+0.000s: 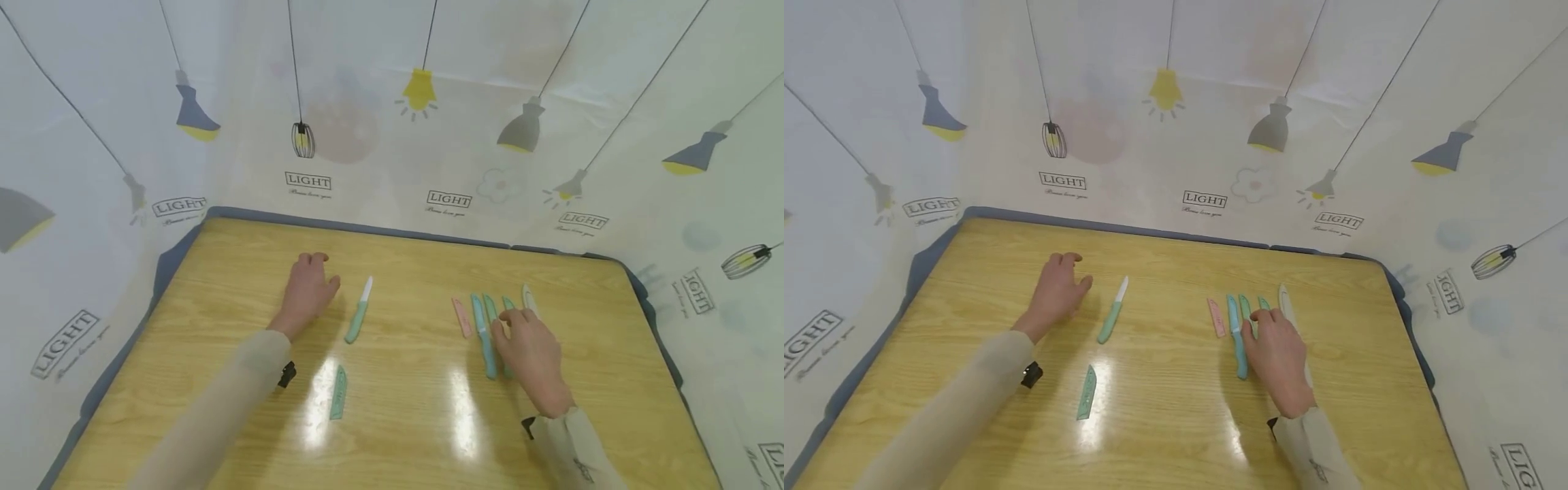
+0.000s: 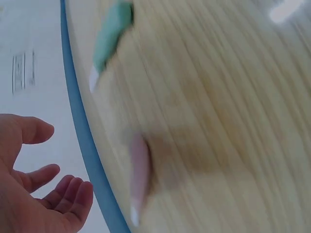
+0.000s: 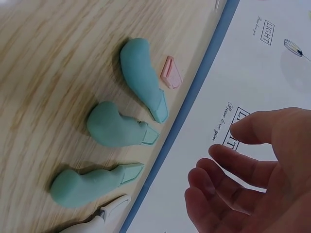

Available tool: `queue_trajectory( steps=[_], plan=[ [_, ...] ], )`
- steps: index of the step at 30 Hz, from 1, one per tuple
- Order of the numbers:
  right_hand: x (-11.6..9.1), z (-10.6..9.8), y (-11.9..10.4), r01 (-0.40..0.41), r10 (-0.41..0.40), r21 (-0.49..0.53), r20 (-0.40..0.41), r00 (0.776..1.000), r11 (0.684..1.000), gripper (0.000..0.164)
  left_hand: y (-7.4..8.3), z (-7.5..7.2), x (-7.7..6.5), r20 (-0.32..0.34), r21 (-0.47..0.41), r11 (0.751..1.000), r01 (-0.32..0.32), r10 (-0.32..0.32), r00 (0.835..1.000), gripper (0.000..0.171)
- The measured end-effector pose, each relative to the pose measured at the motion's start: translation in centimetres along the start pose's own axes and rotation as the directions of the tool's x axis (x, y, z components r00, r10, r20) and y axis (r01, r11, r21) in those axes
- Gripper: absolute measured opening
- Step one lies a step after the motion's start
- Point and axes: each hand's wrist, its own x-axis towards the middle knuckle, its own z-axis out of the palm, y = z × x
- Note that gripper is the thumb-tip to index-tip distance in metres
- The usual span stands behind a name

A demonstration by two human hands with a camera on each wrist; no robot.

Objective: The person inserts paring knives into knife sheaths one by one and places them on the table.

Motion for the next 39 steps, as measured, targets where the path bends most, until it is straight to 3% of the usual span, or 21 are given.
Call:
queue_trajectory(
  steps=[2, 5, 10, 14, 21, 23, 27, 29, 33, 36, 39],
  plan=[
    [0.2, 0.1, 0.0, 0.000, 0.000, 0.001, 0.012, 1.000, 1.000, 0.038, 1.5, 1.3, 0.0, 0.004, 0.063, 0.996, -0.070, 0.070, 0.998, 0.051],
    [0.4, 0.2, 0.3, 0.002, -0.002, -0.004, 0.012, 1.000, 1.000, 0.037, 4.3, 3.8, -0.2, 0.075, 0.137, 0.971, -0.197, 0.188, 0.979, 0.045],
    [0.5, 0.1, 0.7, 0.006, -0.006, -0.015, -0.006, 1.000, 1.000, 0.034, 8.8, 7.8, -0.7, 0.252, 0.141, 0.913, -0.384, 0.342, 0.905, 0.041],
    [0.4, -0.1, 0.8, -0.019, 0.020, -0.010, 0.035, 0.999, 1.000, 0.037, 11.0, 10.0, -1.3, 0.317, 0.157, 0.881, -0.447, 0.383, 0.868, 0.044],
    [0.3, -0.5, 1.3, -0.043, 0.045, -0.028, 0.054, 0.998, 0.999, 0.038, 12.8, 13.0, -2.2, 0.348, 0.289, 0.808, -0.514, 0.412, 0.842, 0.053],
    [0.3, -0.6, 1.3, -0.039, 0.041, -0.026, 0.052, 0.998, 0.999, 0.039, 13.2, 13.4, -2.4, 0.356, 0.343, 0.773, -0.533, 0.418, 0.836, 0.053],
    [0.3, -0.7, 1.4, -0.047, 0.048, -0.021, 0.049, 0.998, 0.999, 0.038, 13.6, 13.6, -2.7, 0.370, 0.394, 0.728, -0.562, 0.433, 0.822, 0.050],
    [0.3, -0.8, 1.4, -0.048, 0.049, -0.024, 0.047, 0.998, 0.999, 0.038, 13.5, 13.4, -2.8, 0.382, 0.390, 0.728, -0.563, 0.428, 0.819, 0.049],
    [0.3, -0.7, 1.3, -0.041, 0.042, -0.028, 0.040, 0.998, 0.999, 0.037, 12.9, 12.6, -2.7, 0.371, 0.304, 0.786, -0.539, 0.423, 0.827, 0.041],
    [0.2, -0.6, 1.3, -0.038, 0.039, -0.024, 0.039, 0.998, 0.999, 0.038, 12.1, 12.0, -2.4, 0.334, 0.225, 0.832, -0.508, 0.424, 0.842, 0.033],
    [0.2, -0.6, 1.1, -0.035, 0.035, -0.020, 0.039, 0.999, 0.999, 0.037, 11.5, 11.7, -1.9, 0.301, 0.198, 0.856, -0.477, 0.410, 0.861, 0.027]
  ],
)
